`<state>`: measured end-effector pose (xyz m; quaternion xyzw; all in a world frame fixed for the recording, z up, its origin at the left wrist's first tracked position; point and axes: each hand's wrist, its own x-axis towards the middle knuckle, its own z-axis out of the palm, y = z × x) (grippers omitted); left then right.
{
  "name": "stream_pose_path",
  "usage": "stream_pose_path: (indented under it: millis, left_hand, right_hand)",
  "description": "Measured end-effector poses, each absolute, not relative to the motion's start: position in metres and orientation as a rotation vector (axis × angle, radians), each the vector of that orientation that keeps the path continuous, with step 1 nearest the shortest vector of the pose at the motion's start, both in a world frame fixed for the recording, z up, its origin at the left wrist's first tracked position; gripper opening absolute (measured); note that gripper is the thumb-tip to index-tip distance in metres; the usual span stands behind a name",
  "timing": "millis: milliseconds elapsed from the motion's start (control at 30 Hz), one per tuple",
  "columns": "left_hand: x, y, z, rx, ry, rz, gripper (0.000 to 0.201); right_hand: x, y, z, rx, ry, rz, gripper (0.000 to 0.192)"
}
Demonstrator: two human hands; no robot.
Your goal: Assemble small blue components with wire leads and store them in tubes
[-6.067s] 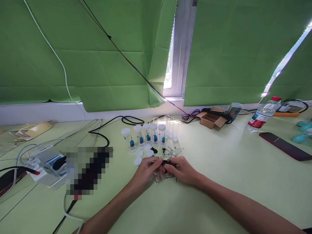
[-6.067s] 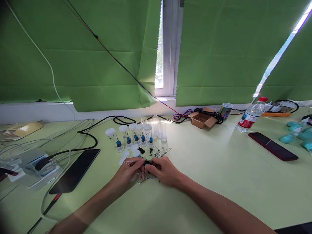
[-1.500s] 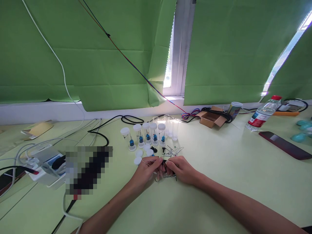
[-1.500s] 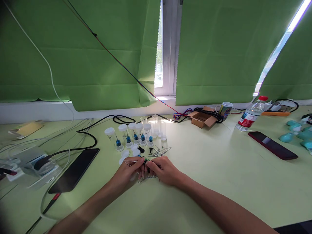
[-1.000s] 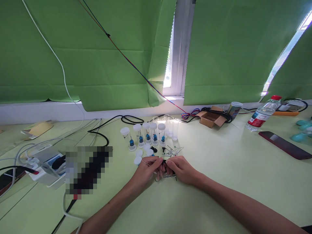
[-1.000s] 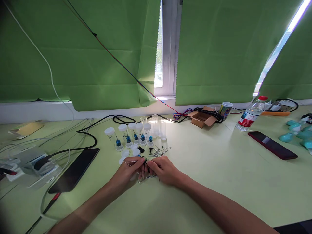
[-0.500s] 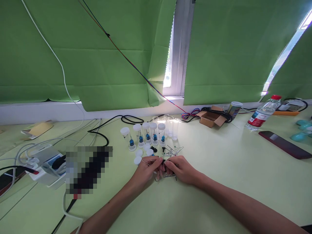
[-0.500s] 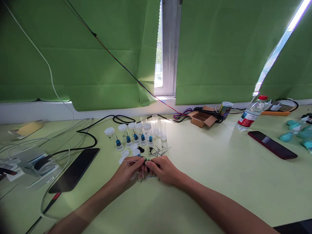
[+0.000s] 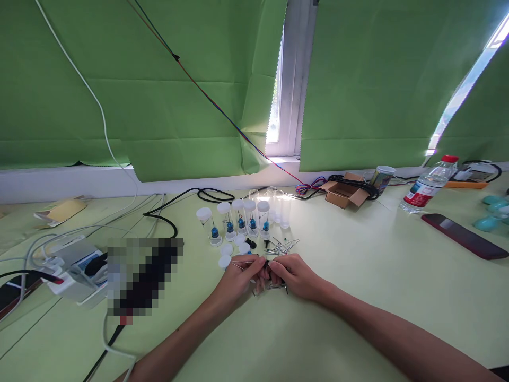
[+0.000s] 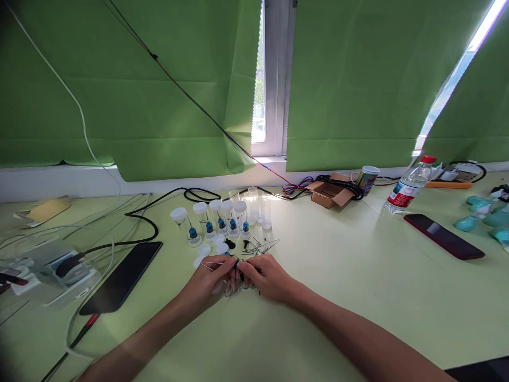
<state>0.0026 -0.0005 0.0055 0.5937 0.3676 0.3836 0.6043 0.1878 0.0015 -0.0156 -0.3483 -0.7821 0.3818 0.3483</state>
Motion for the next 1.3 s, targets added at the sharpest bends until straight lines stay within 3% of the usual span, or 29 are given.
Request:
stream_pose_path:
  millis: [867, 1033, 1200, 1300]
  left_hand:
    - [0.0037, -0.0005, 0.004, 1.33, 0.841, 0.893, 0.04]
    - [0.0033, -0.0002, 0.003, 1.337, 0.839, 0.893, 0.04]
    - [0.0021, 0.0005, 0.0024, 1.339, 0.859, 0.905, 0.041]
    - [0.0026, -0.0003, 0.0039, 1.343, 0.853, 0.9, 0.041]
  right_hand:
    - [0.188, 0.0027, -0.016, -0.875, -1.998, 1.031, 0.053]
    - [0.1888, 0.0014, -0.0144, -0.898, -2.03, 1.003, 0.046]
    - [0.1889, -0.0011, -0.0084, -0.891, -2.055, 1.0, 0.026]
    - [0.1883, -0.0007, -0.0077, -0.881, -2.058, 0.993, 0.025]
